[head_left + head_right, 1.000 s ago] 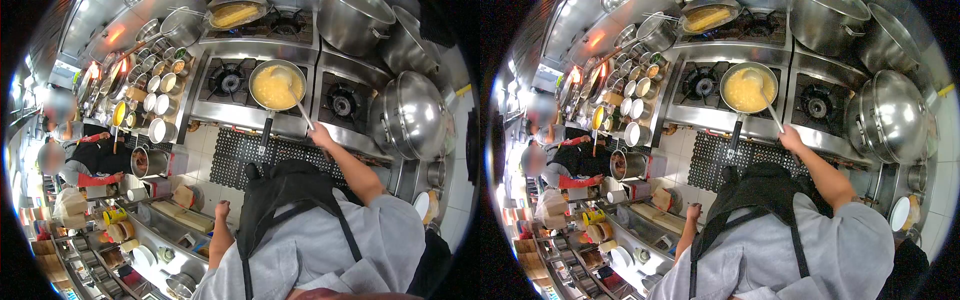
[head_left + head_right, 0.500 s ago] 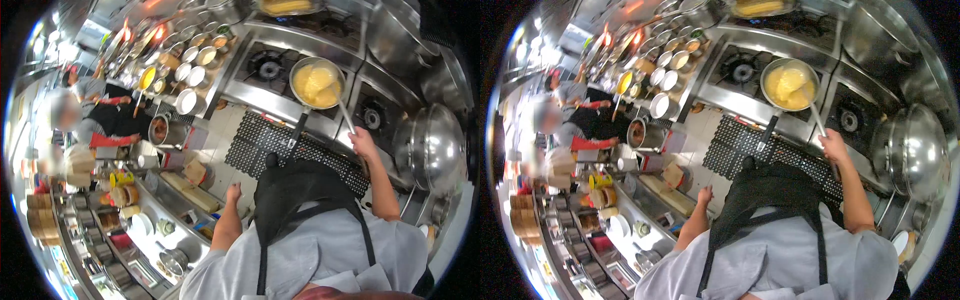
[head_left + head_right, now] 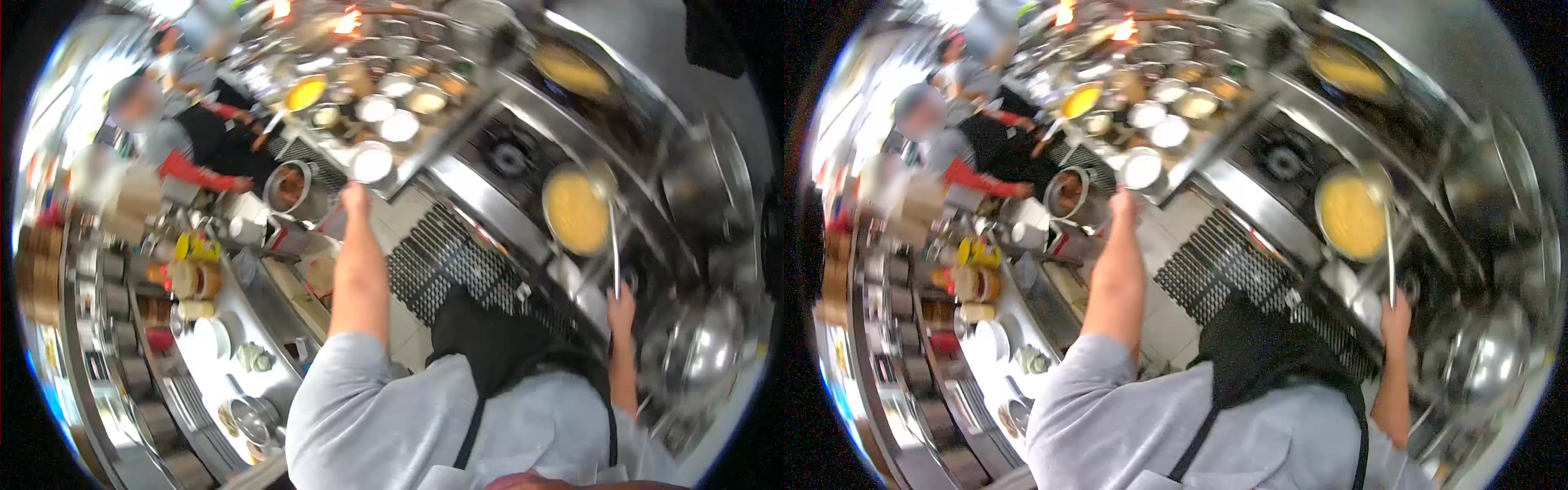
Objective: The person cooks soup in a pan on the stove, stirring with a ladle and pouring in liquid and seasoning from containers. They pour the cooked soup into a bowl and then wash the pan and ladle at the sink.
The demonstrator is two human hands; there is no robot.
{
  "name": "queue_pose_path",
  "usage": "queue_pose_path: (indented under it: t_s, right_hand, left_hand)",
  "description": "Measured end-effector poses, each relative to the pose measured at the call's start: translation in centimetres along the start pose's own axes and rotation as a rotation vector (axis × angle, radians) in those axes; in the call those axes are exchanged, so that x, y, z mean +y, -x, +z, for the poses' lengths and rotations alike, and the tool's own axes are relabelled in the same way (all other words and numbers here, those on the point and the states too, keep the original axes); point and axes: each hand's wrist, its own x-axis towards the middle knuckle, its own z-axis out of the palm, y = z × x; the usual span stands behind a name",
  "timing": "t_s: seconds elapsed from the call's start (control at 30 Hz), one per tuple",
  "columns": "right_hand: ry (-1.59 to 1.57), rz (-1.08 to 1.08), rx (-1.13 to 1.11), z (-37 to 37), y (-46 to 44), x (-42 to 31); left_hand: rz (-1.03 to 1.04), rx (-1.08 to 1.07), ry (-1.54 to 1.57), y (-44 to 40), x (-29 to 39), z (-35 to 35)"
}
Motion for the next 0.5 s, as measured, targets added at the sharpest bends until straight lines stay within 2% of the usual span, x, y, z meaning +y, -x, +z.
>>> queue_pose_path:
  t_s: [0.03,0.07,0.1,0.13,0.17,0.2,0.23,0.3,0.4,0.5]
  right_hand:
    - [0.044,0.049,-0.046,0.2,-0.2,-1.0]
    - [0.015,-0.023,-0.004,2.5,-1.1,2.0]
    - [0.042,0.019,-0.042,4.0,-1.7,3.3]
    - [0.035,0.058,-0.059,4.9,-1.6,2.6]
    - [0.025,-0.016,0.048,7.6,-1.8,5.6]
    - [0.041,0.06,-0.002,9.4,-2.0,6.9]
    - [0.051,0.055,0.011,10.3,-1.6,5.3]
    - [-0.503,0.305,-0.154,14.4,-1.9,9.5]
    - [-0.87,0.717,-0.314,9.0,0.0,-4.2]
    - [-1.047,0.843,-0.538,6.0,-1.9,-2.9]
  left_hand:
    - [-0.045,-0.032,-0.068,1.6,2.3,-0.7]
    - [0.017,-0.034,-0.072,-3.7,-0.5,1.1]
    - [0.079,-0.036,-0.076,-8.8,-3.1,2.7]
    - [0.048,0.01,-0.103,-8.5,-2.4,3.2]
    - [0.014,0.04,-0.136,-7.4,-1.0,3.2]
    - [-0.008,0.075,-0.147,-6.6,-0.2,3.0]
    - [-0.028,0.105,-0.162,-5.9,0.5,2.7]
    - [-0.019,0.135,-0.204,-3.8,2.4,1.9]
    - [0.078,0.128,-0.277,0.1,4.8,0.2]
    - [0.185,0.106,-0.332,3.0,6.9,-0.7]
